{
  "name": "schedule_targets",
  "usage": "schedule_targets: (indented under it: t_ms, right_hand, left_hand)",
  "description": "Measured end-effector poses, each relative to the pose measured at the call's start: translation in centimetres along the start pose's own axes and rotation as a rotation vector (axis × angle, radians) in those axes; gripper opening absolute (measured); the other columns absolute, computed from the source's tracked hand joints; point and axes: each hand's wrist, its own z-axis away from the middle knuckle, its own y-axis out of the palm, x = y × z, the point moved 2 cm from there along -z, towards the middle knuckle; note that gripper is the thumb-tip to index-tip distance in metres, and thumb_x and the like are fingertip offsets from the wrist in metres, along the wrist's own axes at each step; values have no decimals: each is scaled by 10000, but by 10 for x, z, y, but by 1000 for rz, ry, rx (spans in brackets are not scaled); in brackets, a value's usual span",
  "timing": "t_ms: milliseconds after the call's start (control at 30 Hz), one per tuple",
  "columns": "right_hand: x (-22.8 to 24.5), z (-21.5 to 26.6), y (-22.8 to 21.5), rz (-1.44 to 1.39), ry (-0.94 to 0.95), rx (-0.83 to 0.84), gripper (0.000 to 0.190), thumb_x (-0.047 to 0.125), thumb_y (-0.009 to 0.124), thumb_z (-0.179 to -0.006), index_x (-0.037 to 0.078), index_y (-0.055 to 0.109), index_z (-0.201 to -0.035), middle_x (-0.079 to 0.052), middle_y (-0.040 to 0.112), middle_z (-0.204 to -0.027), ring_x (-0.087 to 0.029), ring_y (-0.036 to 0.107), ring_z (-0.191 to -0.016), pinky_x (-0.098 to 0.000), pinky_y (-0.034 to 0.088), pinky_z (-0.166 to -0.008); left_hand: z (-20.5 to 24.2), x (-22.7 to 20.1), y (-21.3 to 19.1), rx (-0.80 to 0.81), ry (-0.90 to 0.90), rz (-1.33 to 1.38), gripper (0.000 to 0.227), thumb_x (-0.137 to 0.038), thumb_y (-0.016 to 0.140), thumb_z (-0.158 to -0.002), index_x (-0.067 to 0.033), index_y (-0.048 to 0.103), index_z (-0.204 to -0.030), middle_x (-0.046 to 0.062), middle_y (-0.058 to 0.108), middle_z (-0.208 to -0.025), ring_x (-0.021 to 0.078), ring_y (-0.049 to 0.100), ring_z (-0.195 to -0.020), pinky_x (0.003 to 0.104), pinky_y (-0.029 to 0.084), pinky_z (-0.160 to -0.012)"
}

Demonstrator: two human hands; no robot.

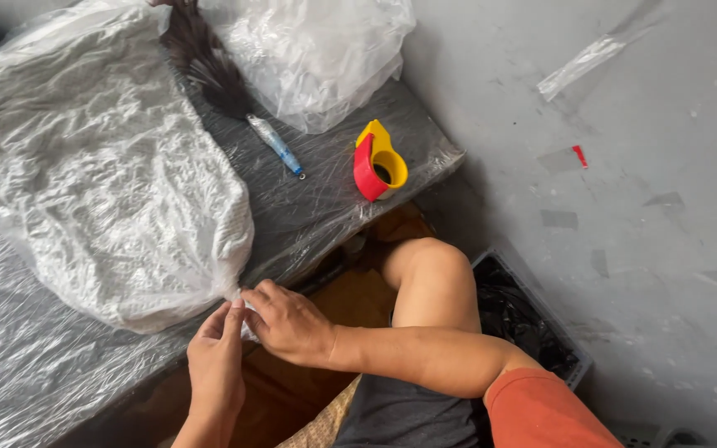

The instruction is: The person is vacuum sealing a cushion inside a plastic bag, twisting the end of the bag, and then folding the compressed cushion.

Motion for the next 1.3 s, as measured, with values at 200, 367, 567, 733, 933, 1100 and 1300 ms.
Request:
schedule_targets:
  t_ms: [200,367,567,733,933,1100,1300]
  right_hand:
    - [21,11,-5,121,-88,-102,429,195,453,-999,-79,516,-1323,-223,511,-1043,-409,524,-964,-546,495,-816]
    - [42,33,11,124,-149,-176,596,126,371,-967,-199,325,-1464,-397,473,-1325,-558,475,-1190,-601,411,-1075]
    - [33,46,25,183,-107,-20,715,168,317,-924,-186,224,-1539,-427,287,-1596,-538,292,-1537,-590,259,-1291]
    - [25,49,6,252,-157,5,607,237,492,-894,-83,422,-1405,-381,348,-1595,-507,382,-1513,-628,315,-1271]
    - [-2,36,-120,-262,-75,-255,296,224,603,-1022,77,649,-1276,-141,655,-1328,-271,648,-1252,-379,495,-1137]
    - [-135,30,-250,-618,189,-923,243,339,676,-967,118,672,-1065,-113,738,-1187,-198,728,-1059,-299,599,-851]
    - [-229,34,-390,-385,596,-1535,603,482,698,-827,86,589,-1268,-74,656,-1280,-157,661,-1164,-289,543,-1018]
  left_hand:
    - [-3,8,11,53,11,206,383,-249,678,-954,-25,694,-1264,83,740,-1151,125,674,-1020,255,549,-897]
    - [-25,32,8,45,59,154,239,-317,731,-992,-91,697,-1063,3,695,-898,77,637,-797,210,514,-710]
    - [-5,10,15,57,48,48,206,-268,651,-1045,-88,713,-1125,28,747,-1085,93,701,-961,189,579,-906]
    - [-10,17,14,72,91,45,237,-282,596,-1081,-90,675,-1195,24,742,-1142,92,698,-996,213,575,-901]
    - [-28,33,5,93,142,108,274,-304,564,-1097,-68,650,-1207,38,709,-1080,134,673,-874,282,556,-732]
    - [-23,29,3,115,100,161,265,-283,537,-1111,-66,623,-1237,59,653,-980,239,700,-834,349,561,-674]
    - [-27,31,3,74,62,151,290,-320,546,-1089,-84,655,-1219,53,635,-960,260,683,-768,361,516,-564]
